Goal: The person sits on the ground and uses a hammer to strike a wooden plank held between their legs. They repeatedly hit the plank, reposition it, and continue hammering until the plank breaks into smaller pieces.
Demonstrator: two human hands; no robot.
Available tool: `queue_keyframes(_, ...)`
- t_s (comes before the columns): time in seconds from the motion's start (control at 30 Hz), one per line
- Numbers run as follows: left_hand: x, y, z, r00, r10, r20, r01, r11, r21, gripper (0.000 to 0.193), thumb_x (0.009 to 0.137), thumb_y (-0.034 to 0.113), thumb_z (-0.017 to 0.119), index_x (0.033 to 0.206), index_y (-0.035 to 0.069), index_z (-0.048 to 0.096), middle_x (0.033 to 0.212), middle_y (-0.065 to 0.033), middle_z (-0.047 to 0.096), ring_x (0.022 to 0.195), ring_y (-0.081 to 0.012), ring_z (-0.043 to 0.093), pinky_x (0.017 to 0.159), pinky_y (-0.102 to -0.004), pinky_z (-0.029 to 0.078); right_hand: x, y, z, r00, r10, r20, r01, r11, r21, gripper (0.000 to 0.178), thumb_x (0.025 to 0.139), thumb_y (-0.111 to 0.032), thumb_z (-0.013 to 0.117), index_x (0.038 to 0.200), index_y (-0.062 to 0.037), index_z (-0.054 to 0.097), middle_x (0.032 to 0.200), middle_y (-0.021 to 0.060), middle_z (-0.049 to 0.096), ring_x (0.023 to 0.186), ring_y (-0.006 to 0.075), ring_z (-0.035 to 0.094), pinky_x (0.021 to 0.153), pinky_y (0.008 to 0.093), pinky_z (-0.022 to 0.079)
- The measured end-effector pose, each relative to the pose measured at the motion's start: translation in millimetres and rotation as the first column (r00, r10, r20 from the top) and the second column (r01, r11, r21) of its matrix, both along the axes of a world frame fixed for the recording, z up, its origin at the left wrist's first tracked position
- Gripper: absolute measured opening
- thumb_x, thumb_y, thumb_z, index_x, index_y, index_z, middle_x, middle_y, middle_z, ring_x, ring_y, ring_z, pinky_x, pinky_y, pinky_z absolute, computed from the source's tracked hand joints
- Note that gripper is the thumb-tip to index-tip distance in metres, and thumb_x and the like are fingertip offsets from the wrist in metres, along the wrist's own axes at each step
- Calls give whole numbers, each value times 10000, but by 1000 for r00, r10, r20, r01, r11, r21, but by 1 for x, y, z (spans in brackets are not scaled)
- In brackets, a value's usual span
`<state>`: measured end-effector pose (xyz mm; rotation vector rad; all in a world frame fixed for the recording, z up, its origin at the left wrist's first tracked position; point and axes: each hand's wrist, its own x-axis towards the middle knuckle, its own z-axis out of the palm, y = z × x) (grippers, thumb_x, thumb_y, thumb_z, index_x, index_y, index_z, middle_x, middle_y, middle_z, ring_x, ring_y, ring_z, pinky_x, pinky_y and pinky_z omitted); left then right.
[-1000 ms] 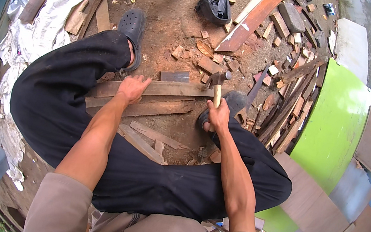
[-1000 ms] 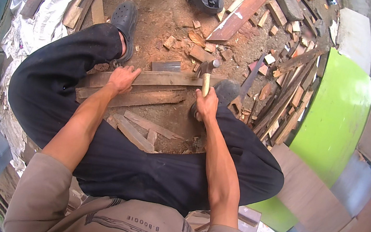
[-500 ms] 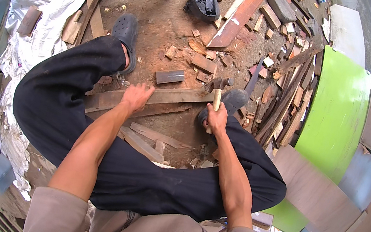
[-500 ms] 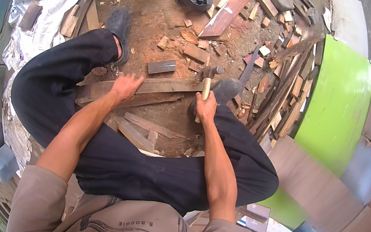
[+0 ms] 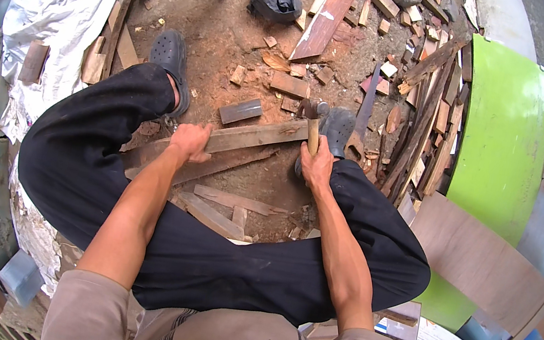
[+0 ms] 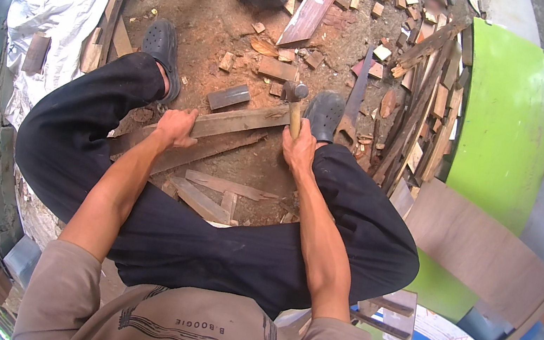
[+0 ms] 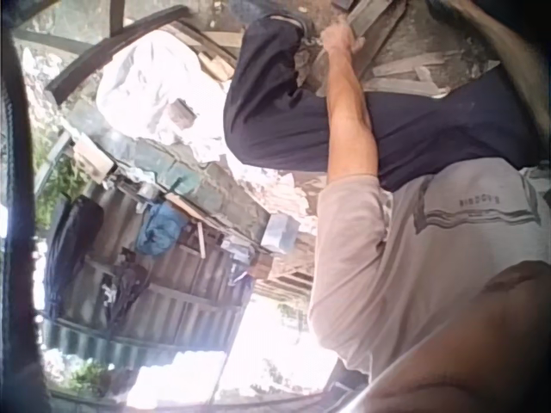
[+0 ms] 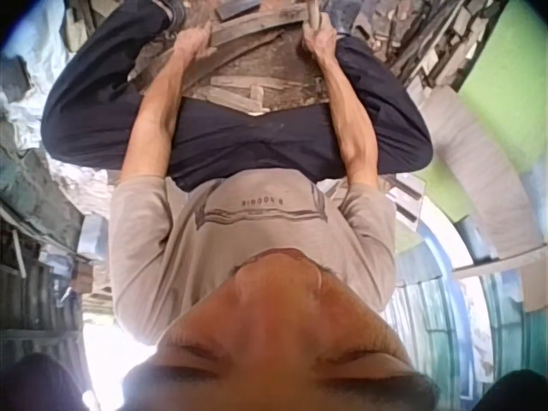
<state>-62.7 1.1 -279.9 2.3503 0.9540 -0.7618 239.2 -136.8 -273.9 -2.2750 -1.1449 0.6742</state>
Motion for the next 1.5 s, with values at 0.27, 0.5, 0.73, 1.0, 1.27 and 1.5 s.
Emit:
queue_keyframes(0.27,7,5,7,999,26,-23,-28,996,-85,615,725,407,755,1106,4,488,962,-224,680,955,-385,657,838,-446,523,-10,5,-17,999,-29,-20,25,987,-159,276,882,-300,642,906,-33,576,740,233,612,725,413,625,661,458,469)
queue_keyframes(0.5,5,9,7,999,43,-13,-44,994,-105,597,738,385,747,1120,11,481,934,-217,683,944,-389,655,840,-452,520,7,9,-11,999,4,-42,-17,954,-300,299,869,-322,633,955,-37,606,879,246,651,870,449,615,749,479,473)
queue_keyframes(0.73,3,9,4,998,61,-23,-63,989,-133,622,744,392,746,1141,2,468,915,-218,684,940,-389,656,843,-454,519,-10,51,27,983,-104,-152,116,990,74,213,869,-222,659,938,-22,641,716,223,599,648,379,593,631,372,481)
queue_keyframes(1.0,3,10,0,998,54,-22,-57,988,-145,617,750,389,748,1148,13,464,926,-213,682,943,-389,655,850,-454,512,4,2,-25,989,148,-2,-135,897,-421,229,848,-229,554,980,-49,606,881,289,642,871,487,615,777,549,469)
queue_keyframes(1.27,4,10,2,998,62,-29,-65,987,-146,620,749,382,751,1165,23,464,957,-207,687,960,-380,654,855,-452,511,0,51,26,996,-35,-86,34,999,-15,203,860,-204,600,978,-40,624,798,260,644,832,481,622,723,496,493)
queue_keyframes(1.5,6,9,0,999,27,-36,-31,990,-135,644,750,384,751,1190,23,450,967,-211,687,958,-380,656,853,-444,512,8,2,-27,996,85,-30,-89,872,-481,264,837,-219,564,1021,-45,638,926,311,649,945,466,627,827,522,479)
